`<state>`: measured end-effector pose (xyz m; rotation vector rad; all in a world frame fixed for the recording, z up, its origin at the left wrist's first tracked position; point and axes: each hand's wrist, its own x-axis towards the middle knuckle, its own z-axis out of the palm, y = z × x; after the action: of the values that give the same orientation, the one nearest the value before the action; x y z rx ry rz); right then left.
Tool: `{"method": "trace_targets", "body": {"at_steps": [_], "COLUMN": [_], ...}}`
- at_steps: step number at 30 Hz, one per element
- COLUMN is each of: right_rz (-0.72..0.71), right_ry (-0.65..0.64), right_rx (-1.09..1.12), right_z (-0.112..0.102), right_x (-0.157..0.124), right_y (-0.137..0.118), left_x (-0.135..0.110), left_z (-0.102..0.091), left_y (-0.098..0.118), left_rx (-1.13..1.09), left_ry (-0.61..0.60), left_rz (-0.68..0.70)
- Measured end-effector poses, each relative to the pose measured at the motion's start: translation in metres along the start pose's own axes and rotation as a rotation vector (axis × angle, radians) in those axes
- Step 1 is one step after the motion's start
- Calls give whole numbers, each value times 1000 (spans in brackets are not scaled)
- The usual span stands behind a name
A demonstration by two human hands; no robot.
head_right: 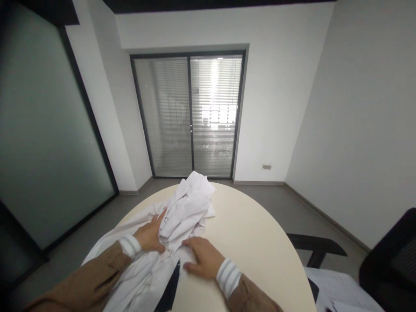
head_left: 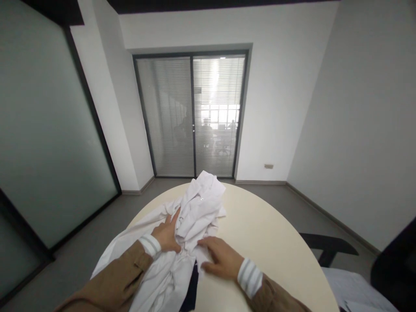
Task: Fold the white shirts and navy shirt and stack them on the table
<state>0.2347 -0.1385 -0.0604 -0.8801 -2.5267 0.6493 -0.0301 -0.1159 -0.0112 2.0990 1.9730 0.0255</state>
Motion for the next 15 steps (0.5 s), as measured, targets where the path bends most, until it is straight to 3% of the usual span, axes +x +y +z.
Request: {"method": "trace_targets", "body": {"at_steps": [5,11,15], "right_rz": [111,157,181], "right_ry": [159,161,152], "right_rx": [-97,-87,-63], "right_z": [-17,-19,-25], "right_x": [-8,-3,2], "right_y": [28,35,34], "left_x": [40,97,124], "left_z": [-11,-18,-23], "left_y": [-22,-60,-76], "left_rx": [91,59,-117], "left_ry": [17,-17,-66], "left_rz": [-39,-133,-38]}}
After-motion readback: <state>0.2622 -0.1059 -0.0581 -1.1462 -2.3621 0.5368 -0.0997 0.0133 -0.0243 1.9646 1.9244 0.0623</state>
